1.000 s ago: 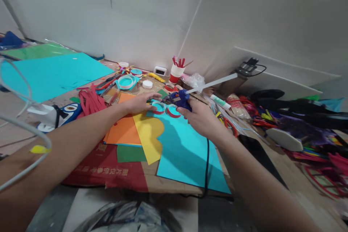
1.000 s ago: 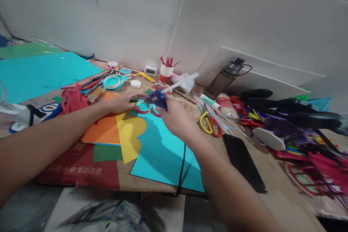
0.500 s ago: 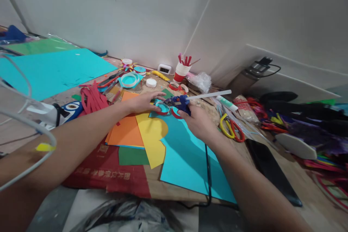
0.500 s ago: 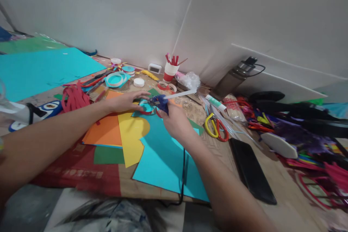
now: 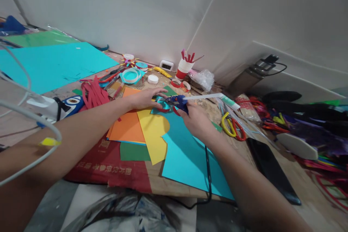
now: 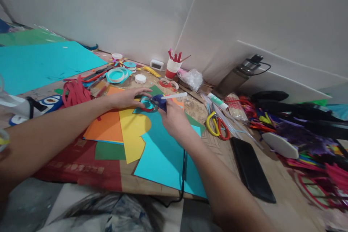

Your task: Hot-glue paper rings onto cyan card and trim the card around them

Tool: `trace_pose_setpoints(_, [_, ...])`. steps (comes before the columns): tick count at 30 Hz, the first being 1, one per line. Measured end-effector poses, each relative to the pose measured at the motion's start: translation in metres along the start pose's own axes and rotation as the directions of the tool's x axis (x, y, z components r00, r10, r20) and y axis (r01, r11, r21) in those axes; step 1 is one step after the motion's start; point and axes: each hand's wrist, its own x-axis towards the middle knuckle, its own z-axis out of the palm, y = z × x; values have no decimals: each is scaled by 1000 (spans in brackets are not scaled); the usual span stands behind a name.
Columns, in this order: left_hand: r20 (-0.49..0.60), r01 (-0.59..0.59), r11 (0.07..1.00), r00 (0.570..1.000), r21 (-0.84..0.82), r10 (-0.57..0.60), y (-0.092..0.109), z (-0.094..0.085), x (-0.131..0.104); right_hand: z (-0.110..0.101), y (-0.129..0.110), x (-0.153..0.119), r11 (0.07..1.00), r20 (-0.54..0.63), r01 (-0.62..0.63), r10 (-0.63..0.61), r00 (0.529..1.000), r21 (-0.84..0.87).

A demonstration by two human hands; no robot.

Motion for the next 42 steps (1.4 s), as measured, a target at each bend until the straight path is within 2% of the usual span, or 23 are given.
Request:
trace_pose_setpoints(14, [7,-25,999,1000,26,25,-5,0,1,2,0,-6,994,-22,-18,15,1000,-105])
trace_pose_setpoints(21, [8,-26,1000,1000,14,26,-5,0,2,10,3,-2,996,-36,-1,-2,999,-86])
trace_pose_setpoints(28, [-4,11,1000,1000,12,-11,-2,2,1,15,4,2,996,-38,67,-69,997,-59])
trace_pose_setpoints(33, [-8,-13,999,1000,30,13,-4,2,2,18,6,4,994,-53,85,-88,995,-68])
trace_pose_setpoints(42, [-1,-5,999,1000,33,5,0,1,1,13,5,-1,997,-42,38,-41,998,-68])
